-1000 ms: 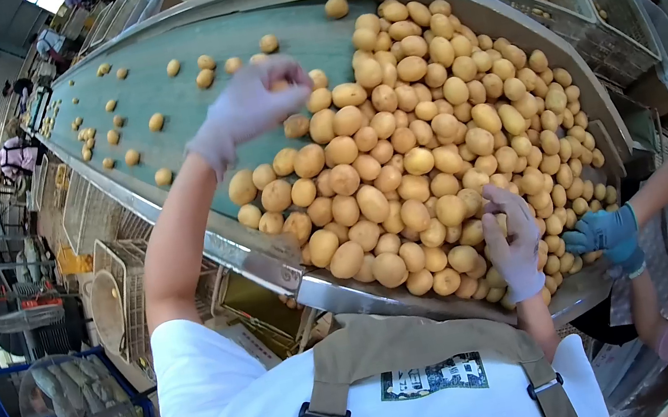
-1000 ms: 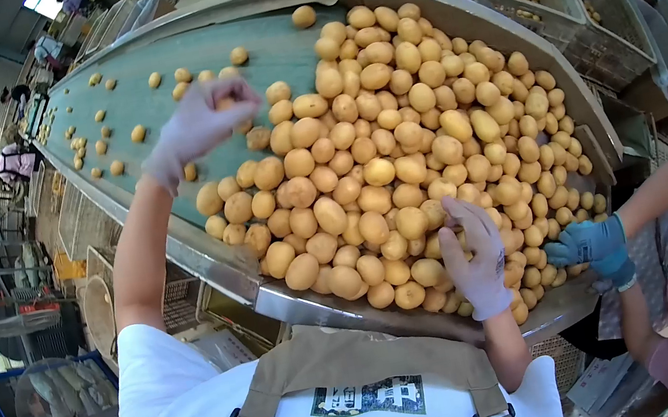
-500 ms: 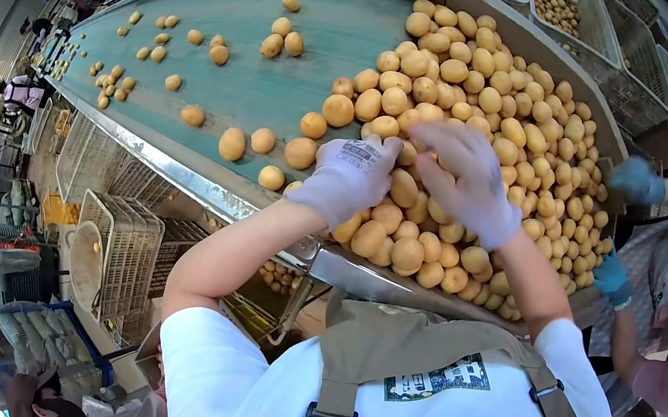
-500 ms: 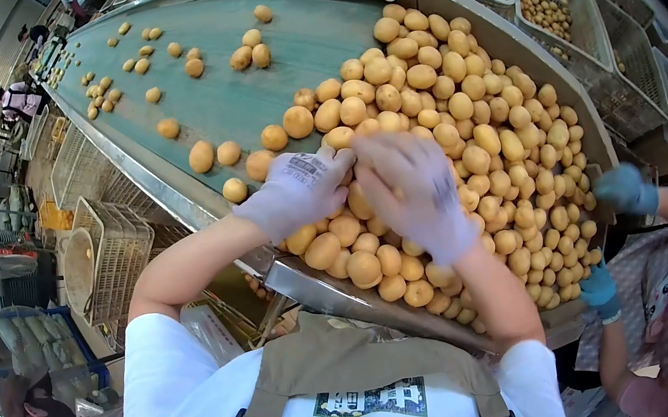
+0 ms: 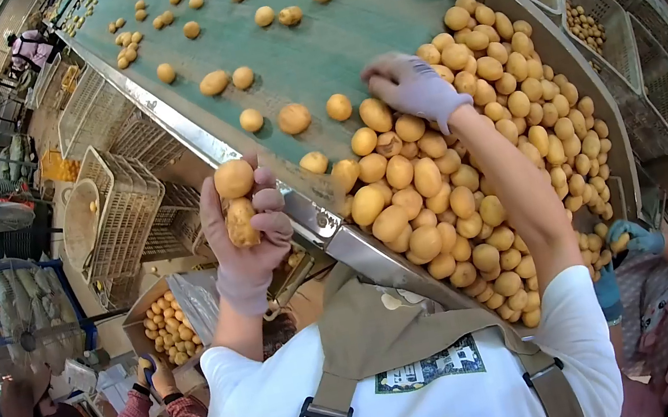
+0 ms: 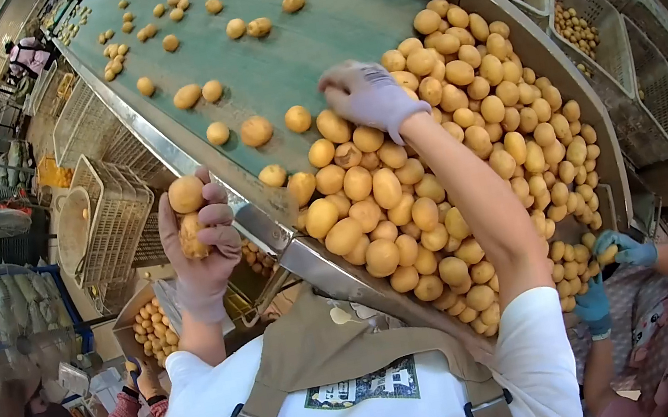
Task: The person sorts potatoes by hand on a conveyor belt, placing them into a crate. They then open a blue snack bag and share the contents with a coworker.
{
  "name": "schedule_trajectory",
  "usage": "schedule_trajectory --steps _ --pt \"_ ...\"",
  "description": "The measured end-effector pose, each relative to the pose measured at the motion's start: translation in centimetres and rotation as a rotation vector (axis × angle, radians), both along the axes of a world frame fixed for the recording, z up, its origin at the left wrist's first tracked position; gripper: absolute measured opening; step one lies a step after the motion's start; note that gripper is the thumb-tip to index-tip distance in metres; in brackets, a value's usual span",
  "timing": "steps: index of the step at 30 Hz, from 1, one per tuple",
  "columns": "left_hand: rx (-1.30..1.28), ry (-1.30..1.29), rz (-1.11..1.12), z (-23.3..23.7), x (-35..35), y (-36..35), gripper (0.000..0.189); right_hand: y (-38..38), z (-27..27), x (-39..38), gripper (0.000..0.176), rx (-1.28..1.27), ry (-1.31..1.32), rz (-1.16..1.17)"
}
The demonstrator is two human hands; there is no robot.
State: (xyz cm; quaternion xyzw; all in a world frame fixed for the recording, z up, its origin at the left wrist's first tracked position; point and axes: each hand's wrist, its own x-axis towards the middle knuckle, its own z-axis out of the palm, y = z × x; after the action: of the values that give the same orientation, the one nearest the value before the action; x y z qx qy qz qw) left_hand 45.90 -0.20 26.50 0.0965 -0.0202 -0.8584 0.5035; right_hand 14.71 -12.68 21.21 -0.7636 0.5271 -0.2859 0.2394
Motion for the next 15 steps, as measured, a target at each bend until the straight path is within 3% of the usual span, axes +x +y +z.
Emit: schedule_trajectory --steps 2,3,6,9,11,13,14,15 --pt "0.09 0.024 0.066 -1.0 -0.3 2.5 0.059 3.1 2.4 1.6 0.028 0.063 -0.513 -0.157" --pt "0.091 -0.23 0.239 -1.8 -1.4 4.1 0.061 4.5 3.3 2.4 0.027 0.075 -0.726 -0.168" --pt "0.043 0.15 0.01 -2.2 -1.7 5.1 0.058 8.9 5.8 4.2 0.026 0.055 -0.855 -0.057" --pt "-0.171 0.352 -0.054 -3.1 1.9 4.8 0.049 11.9 5.6 1.9 0.03 0.123 -1.098 -0.111" --pt "-0.116 0.019 0.211 -4.5 6.5 6.3 0.051 13.6 4.1 -0.2 0.033 0.113 -1.142 -0.181" --pt "0.007 -0.776 0.381 -8.7 11.4 6.6 0.05 15.4 3.7 -0.9 0.032 0.075 -1.065 -0.272" --pt "0.106 -1.385 0.207 -13.2 14.7 5.3 0.052 16.1 2.9 -1.3 0.032 0.028 -0.979 -0.308" --pt "-0.114 -1.87 0.25 -13.7 14.5 4.9 0.054 16.7 2.5 -1.5 0.032 -0.021 -0.894 -0.343"
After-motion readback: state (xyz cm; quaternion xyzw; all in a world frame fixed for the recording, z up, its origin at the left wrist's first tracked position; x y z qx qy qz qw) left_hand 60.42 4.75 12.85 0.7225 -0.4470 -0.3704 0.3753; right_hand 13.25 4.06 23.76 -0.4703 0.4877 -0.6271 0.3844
